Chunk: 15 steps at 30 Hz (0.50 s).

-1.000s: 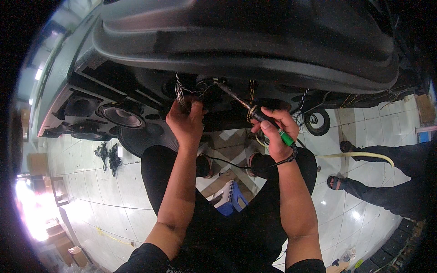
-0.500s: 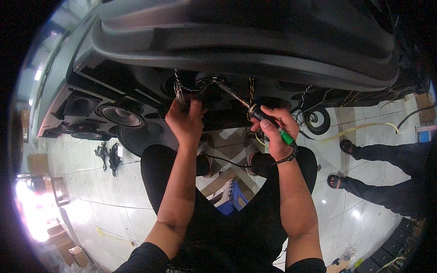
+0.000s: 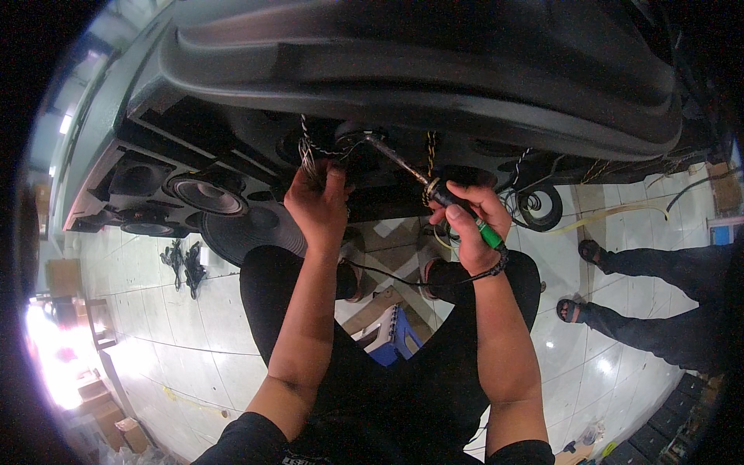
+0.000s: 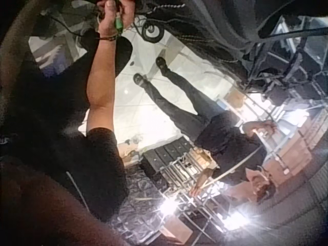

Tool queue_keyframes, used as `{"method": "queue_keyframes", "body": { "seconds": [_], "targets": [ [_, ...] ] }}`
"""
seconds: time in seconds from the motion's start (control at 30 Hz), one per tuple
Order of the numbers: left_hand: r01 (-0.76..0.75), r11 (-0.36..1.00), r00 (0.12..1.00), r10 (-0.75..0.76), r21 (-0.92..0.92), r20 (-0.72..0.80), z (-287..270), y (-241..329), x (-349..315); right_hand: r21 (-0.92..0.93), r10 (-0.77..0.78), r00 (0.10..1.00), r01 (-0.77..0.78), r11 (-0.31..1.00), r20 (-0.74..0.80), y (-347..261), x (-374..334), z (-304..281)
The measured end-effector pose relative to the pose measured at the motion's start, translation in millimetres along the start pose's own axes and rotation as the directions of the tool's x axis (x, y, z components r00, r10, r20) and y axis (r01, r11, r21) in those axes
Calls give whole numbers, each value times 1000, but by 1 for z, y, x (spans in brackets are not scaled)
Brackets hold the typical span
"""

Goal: The person sits on the floor and assembles a large speaker unit. They place a speaker driver into the enclosure, connect wires to a small component, and use a soldering iron to secure the connections. Another person assists by holding the speaker and handing over materials.

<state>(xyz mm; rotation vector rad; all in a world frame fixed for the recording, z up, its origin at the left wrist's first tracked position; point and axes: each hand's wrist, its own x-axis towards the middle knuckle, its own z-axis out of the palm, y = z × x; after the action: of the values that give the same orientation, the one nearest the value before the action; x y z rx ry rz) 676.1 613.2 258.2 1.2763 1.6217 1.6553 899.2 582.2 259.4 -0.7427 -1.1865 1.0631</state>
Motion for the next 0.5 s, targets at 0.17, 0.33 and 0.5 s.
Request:
{"method": "queue_keyframes", "body": {
  "seconds": [0.17, 0.33, 0.5],
  "targets": [
    [-3, 1000, 1000, 3, -14, -14, 1, -1, 0, -29, 8, 1000, -7, 1000, 27, 1, -1, -4],
    [-34, 999, 999, 35, 19, -32, 1, -6, -1, 23, 19, 1000, -19, 1000, -7, 0, -2, 1],
    [-16, 999, 1000, 17, 30, -20, 2, -2, 0, 27, 32, 999, -32, 999, -7, 0, -1, 0]
  ]
}}
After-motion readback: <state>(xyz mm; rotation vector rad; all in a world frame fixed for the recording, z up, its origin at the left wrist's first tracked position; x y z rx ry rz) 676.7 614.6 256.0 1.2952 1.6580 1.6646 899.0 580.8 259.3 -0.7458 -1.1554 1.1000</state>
